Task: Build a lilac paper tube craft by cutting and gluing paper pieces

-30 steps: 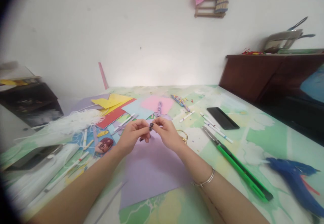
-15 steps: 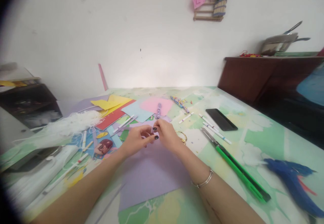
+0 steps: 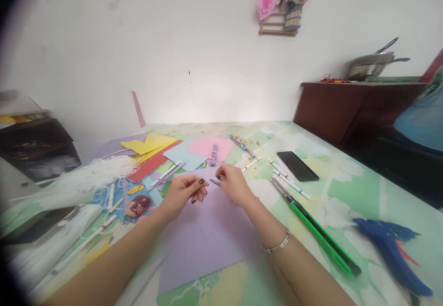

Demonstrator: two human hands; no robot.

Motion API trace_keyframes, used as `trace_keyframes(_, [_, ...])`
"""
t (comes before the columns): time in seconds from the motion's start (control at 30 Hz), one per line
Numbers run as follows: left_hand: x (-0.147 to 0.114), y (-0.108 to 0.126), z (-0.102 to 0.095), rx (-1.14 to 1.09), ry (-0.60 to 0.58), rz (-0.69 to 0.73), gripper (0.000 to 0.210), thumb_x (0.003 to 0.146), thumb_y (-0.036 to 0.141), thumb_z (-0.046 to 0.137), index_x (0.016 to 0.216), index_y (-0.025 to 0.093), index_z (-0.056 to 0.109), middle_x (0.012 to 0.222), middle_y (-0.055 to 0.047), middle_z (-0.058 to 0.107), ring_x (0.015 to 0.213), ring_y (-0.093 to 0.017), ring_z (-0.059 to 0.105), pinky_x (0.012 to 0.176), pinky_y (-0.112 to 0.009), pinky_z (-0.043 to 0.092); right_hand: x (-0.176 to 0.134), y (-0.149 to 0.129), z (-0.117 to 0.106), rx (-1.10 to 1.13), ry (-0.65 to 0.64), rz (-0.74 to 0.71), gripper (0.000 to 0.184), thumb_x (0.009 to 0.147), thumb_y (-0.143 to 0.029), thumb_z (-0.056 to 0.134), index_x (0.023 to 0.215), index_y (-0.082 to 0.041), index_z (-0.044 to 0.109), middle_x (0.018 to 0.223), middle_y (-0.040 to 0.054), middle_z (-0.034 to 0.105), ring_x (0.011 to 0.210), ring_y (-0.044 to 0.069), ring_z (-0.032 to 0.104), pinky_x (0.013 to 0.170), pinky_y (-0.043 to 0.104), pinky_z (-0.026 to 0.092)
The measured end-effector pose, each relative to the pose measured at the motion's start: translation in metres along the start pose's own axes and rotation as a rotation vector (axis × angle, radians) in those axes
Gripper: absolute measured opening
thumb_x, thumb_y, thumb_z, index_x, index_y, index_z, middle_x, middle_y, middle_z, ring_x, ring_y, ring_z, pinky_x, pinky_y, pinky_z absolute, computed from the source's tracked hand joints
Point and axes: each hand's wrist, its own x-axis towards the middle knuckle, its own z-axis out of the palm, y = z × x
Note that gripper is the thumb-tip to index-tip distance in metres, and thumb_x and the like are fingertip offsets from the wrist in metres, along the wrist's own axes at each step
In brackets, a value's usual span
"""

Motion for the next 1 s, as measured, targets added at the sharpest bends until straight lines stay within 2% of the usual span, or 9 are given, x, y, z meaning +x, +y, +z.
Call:
trace_keyframes(0.17, [-0.004, 0.007, 0.001, -0.169, 0.003, -0.040, 0.025, 0.072, 0.032, 0.068, 0.085, 0.010, 0.067, 0.071, -0.007, 0.068, 0.053, -0.011, 0.061, 0.047, -0.019, 0.041, -0.003, 0.026, -0.008, -0.238, -0.130, 0.104, 0.021, 0.061, 0.000, 0.058, 0.076, -0.015, 0.059, 0.080, 0.0096, 0.060, 0.075, 0.021, 0.055, 0.063, 0.027, 0.034])
trace_keyframes(0.27, [-0.008, 0.011, 0.005, -0.262, -0.040, -0.056, 0.027, 0.073, 0.027, 0.068, 0.094, 0.011, 0.064, 0.079, -0.009, 0.070, 0.061, -0.012, 0.064, 0.053, -0.020, 0.045, -0.010, 0.029, -0.011, -0.314, -0.187, 0.124, 0.016, 0.069, -0.009, 0.060, 0.084, -0.015, 0.060, 0.093, 0.0116, 0.059, 0.078, 0.020, 0.056, 0.063, 0.026, 0.034])
trace_keyframes(0.33, [-0.011, 0.014, 0.008, -0.302, -0.046, -0.072, 0.024, 0.074, 0.026, 0.068, 0.093, 0.013, 0.060, 0.083, -0.010, 0.071, 0.064, -0.013, 0.066, 0.057, -0.021, 0.048, -0.015, 0.029, -0.013, -0.346, -0.219, 0.148, 0.016, 0.071, -0.016, 0.062, 0.086, -0.016, 0.059, 0.096, 0.0114, 0.058, 0.077, 0.019, 0.056, 0.060, 0.025, 0.034])
trace_keyframes(0.5, [-0.016, 0.022, 0.012, -0.320, 0.013, -0.102, 0.022, 0.074, 0.028, 0.068, 0.082, 0.015, 0.051, 0.080, -0.011, 0.072, 0.067, -0.017, 0.069, 0.059, -0.023, 0.051, -0.023, 0.026, -0.019, -0.374, -0.317, 0.219, 0.021, 0.063, -0.022, 0.067, 0.082, -0.018, 0.059, 0.069, 0.0045, 0.060, 0.064, 0.019, 0.056, 0.050, 0.024, 0.029])
trace_keyframes(0.63, [-0.017, 0.025, 0.013, -0.305, 0.055, -0.117, 0.021, 0.075, 0.027, 0.067, 0.082, 0.014, 0.053, 0.075, -0.009, 0.072, 0.061, -0.015, 0.068, 0.053, -0.020, 0.050, -0.027, 0.017, -0.023, -0.381, -0.358, 0.239, 0.020, 0.062, -0.023, 0.061, 0.081, -0.018, 0.060, 0.068, 0.0039, 0.062, 0.060, 0.017, 0.056, 0.048, 0.023, 0.030])
trace_keyframes(0.73, [-0.016, 0.025, 0.012, -0.307, 0.100, -0.125, 0.018, 0.074, 0.026, 0.068, 0.081, 0.012, 0.058, 0.070, -0.007, 0.071, 0.055, -0.013, 0.066, 0.046, -0.017, 0.047, -0.029, 0.007, -0.027, -0.365, -0.344, 0.273, 0.026, 0.061, -0.021, 0.059, 0.087, -0.017, 0.061, 0.065, 0.0037, 0.062, 0.059, 0.017, 0.056, 0.048, 0.023, 0.031])
trace_keyframes(0.83, [-0.015, 0.024, 0.010, -0.320, 0.156, -0.125, 0.016, 0.072, 0.023, 0.069, 0.079, 0.010, 0.062, 0.067, -0.006, 0.070, 0.054, -0.011, 0.066, 0.047, -0.015, 0.047, -0.029, -0.001, -0.033, -0.202, -0.291, 0.281, 0.031, 0.065, -0.016, 0.054, 0.095, -0.017, 0.061, 0.058, -0.0003, 0.060, 0.054, 0.014, 0.053, 0.049, 0.021, 0.032])
trace_keyframes(0.93, [-0.014, 0.026, 0.009, -0.348, 0.202, -0.131, 0.016, 0.070, 0.021, 0.071, 0.079, 0.009, 0.064, 0.068, -0.006, 0.070, 0.057, -0.012, 0.066, 0.049, -0.015, 0.048, -0.032, -0.010, -0.036, -0.131, -0.062, 0.226, 0.013, 0.072, -0.025, 0.055, 0.082, -0.019, 0.062, 0.046, -0.0057, 0.049, 0.044, 0.010, 0.043, 0.047, 0.021, 0.029])
trace_keyframes(1.0, [-0.015, 0.027, 0.010, -0.367, 0.217, -0.137, 0.016, 0.070, 0.021, 0.071, 0.078, 0.009, 0.066, 0.068, -0.007, 0.070, 0.058, -0.012, 0.067, 0.051, -0.015, 0.049, -0.037, -0.017, -0.032, -0.096, 0.070, 0.164, 0.019, 0.073, -0.037, 0.058, 0.066, -0.020, 0.056, 0.042, -0.0072, 0.040, 0.041, 0.009, 0.036, 0.044, 0.021, 0.026])
